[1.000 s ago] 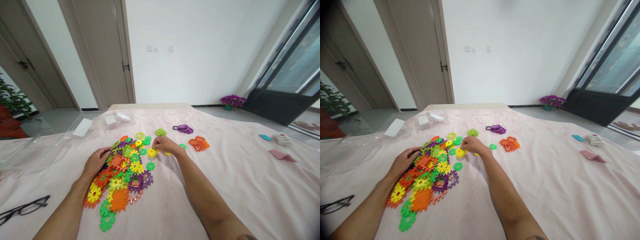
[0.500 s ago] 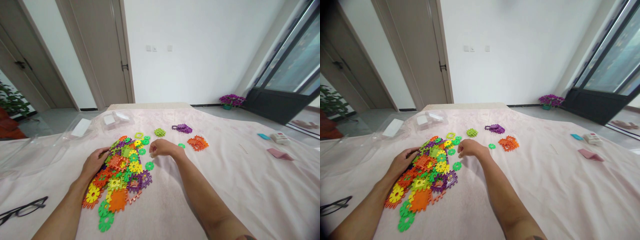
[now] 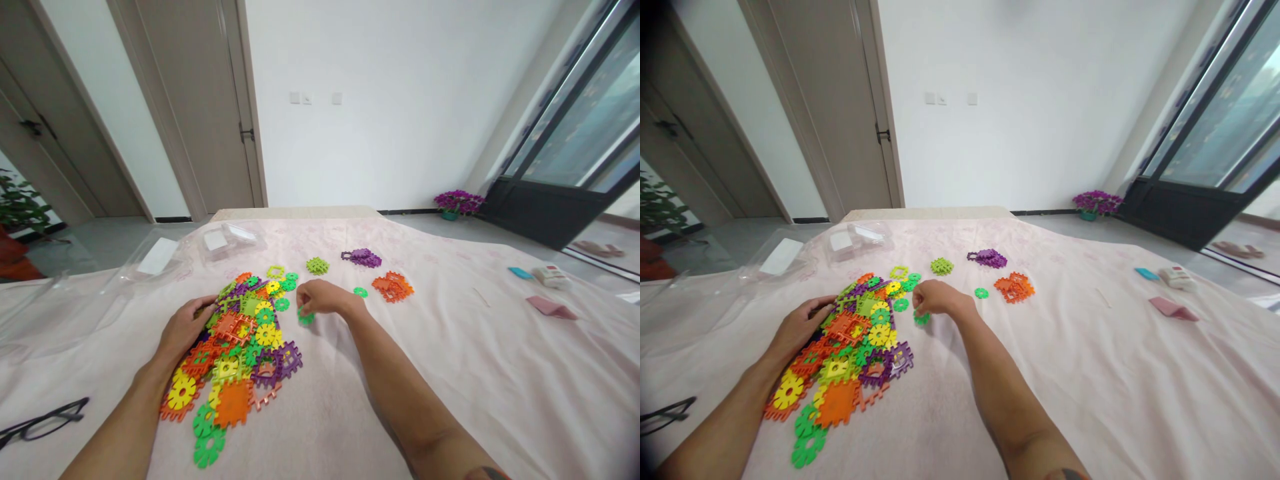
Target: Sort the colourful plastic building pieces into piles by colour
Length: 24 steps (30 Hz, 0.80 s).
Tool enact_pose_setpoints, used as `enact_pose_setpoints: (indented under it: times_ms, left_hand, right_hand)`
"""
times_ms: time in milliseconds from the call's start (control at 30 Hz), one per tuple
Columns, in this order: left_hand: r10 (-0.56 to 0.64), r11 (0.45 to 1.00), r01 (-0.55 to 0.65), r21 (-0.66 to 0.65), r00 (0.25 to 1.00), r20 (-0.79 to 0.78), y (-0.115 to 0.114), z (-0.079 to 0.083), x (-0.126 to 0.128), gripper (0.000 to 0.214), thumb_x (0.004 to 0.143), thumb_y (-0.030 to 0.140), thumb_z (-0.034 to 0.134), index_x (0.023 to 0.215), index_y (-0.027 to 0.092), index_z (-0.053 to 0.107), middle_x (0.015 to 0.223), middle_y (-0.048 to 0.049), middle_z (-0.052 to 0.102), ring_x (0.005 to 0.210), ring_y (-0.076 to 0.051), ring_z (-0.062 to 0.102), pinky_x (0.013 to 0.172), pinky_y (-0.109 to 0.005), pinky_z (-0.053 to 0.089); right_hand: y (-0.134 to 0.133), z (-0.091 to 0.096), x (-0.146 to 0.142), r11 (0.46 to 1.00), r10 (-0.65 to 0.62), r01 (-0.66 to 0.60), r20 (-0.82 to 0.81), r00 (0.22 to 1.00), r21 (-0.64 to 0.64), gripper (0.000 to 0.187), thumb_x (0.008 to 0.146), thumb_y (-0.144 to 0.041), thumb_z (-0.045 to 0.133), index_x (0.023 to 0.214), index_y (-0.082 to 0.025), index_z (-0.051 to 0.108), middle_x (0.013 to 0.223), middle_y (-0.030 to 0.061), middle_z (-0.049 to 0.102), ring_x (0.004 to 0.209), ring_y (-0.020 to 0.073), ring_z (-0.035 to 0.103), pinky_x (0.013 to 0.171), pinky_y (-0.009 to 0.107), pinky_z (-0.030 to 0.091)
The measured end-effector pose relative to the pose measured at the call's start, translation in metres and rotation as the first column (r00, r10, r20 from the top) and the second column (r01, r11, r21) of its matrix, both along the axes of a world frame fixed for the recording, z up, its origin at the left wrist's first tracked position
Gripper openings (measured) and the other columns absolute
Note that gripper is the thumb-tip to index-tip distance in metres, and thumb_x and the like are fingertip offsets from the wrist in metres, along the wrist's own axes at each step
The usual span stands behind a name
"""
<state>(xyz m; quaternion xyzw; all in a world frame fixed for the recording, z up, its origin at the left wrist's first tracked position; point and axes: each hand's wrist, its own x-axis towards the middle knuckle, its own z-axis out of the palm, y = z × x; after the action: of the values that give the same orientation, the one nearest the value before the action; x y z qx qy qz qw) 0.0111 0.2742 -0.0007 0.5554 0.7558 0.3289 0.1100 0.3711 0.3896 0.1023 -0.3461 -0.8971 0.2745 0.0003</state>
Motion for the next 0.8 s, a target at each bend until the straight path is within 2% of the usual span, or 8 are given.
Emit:
enact_pose_setpoints:
  times_ms: [167,333,433,467,533,667,800]
  left_hand:
    - [0.013,1.0,-0.013,-0.01,1.0,-0.003,-0.001,0.002,0.002,0.05,0.09,0.058,0.05,0.125,0.028,0.069,0.13,-0.0029,0.069,0.119,-0.026,0.063,0.102,-0.038,0.048]
    - [0.018,1.0,-0.019,-0.013,1.0,-0.01,0.0,-0.001,0.0,0.05,0.09,0.057,0.049,0.125,0.027,0.069,0.129,-0.0034,0.07,0.118,-0.026,0.064,0.102,-0.038,0.048]
    - [0.017,1.0,-0.017,-0.014,1.0,-0.003,0.001,-0.003,-0.002,0.05,0.09,0.058,0.05,0.125,0.028,0.069,0.129,-0.0026,0.07,0.118,-0.026,0.064,0.101,-0.037,0.049]
    - [0.015,1.0,-0.015,-0.012,1.0,0.0,0.001,-0.003,-0.002,0.05,0.09,0.059,0.05,0.125,0.028,0.068,0.129,-0.0024,0.07,0.118,-0.025,0.064,0.101,-0.037,0.049]
    - [0.015,1.0,-0.015,-0.009,1.0,0.003,0.0,-0.002,0.0,0.05,0.09,0.059,0.05,0.125,0.028,0.069,0.129,-0.0024,0.07,0.117,-0.026,0.064,0.101,-0.037,0.049]
    - [0.02,1.0,-0.02,-0.008,1.0,-0.006,-0.001,0.002,0.003,0.049,0.09,0.058,0.049,0.123,0.028,0.069,0.128,-0.0025,0.07,0.117,-0.026,0.064,0.103,-0.039,0.047]
    - [0.017,1.0,-0.017,-0.017,1.0,0.0,-0.001,0.004,0.004,0.049,0.09,0.059,0.049,0.123,0.029,0.069,0.129,-0.003,0.07,0.118,-0.027,0.064,0.102,-0.04,0.048]
  right_hand:
    - [0.028,0.012,0.048,0.959,-0.254,0.262,-0.085,0.964,0.109,0.013,0.076,-0.014,0.069,0.088,-0.016,0.074,0.085,0.0024,0.074,0.074,0.0135,0.064,0.059,0.021,0.038]
    - [0.045,0.01,0.089,0.853,-0.496,0.489,-0.005,0.868,0.184,0.016,0.074,-0.011,0.067,0.087,-0.017,0.075,0.084,0.0051,0.075,0.071,0.0149,0.065,0.06,0.023,0.04]
    - [0.048,0.009,0.094,0.79,-0.579,0.558,0.009,0.815,0.253,0.014,0.077,-0.013,0.067,0.087,-0.016,0.076,0.088,0.0069,0.075,0.076,0.0163,0.066,0.061,0.024,0.039]
    - [0.048,0.009,0.091,0.785,-0.578,0.559,-0.011,0.816,0.268,0.013,0.078,-0.013,0.067,0.088,-0.016,0.076,0.09,0.0074,0.075,0.078,0.0167,0.067,0.062,0.024,0.039]
    - [0.046,0.008,0.079,0.811,-0.521,0.518,-0.064,0.851,0.272,0.012,0.081,-0.015,0.067,0.09,-0.016,0.075,0.093,0.0074,0.076,0.082,0.0171,0.067,0.064,0.023,0.04]
    - [0.033,-0.002,0.037,0.898,-0.332,0.349,-0.107,0.937,0.269,0.016,0.086,-0.019,0.063,0.097,-0.017,0.075,0.097,0.0061,0.075,0.088,0.0175,0.066,0.071,0.023,0.041]
    - [0.016,-0.019,-0.001,0.936,-0.157,0.173,-0.075,0.985,0.305,0.021,0.089,-0.024,0.063,0.106,-0.018,0.075,0.107,0.0075,0.074,0.096,0.0198,0.065,0.078,0.025,0.043]
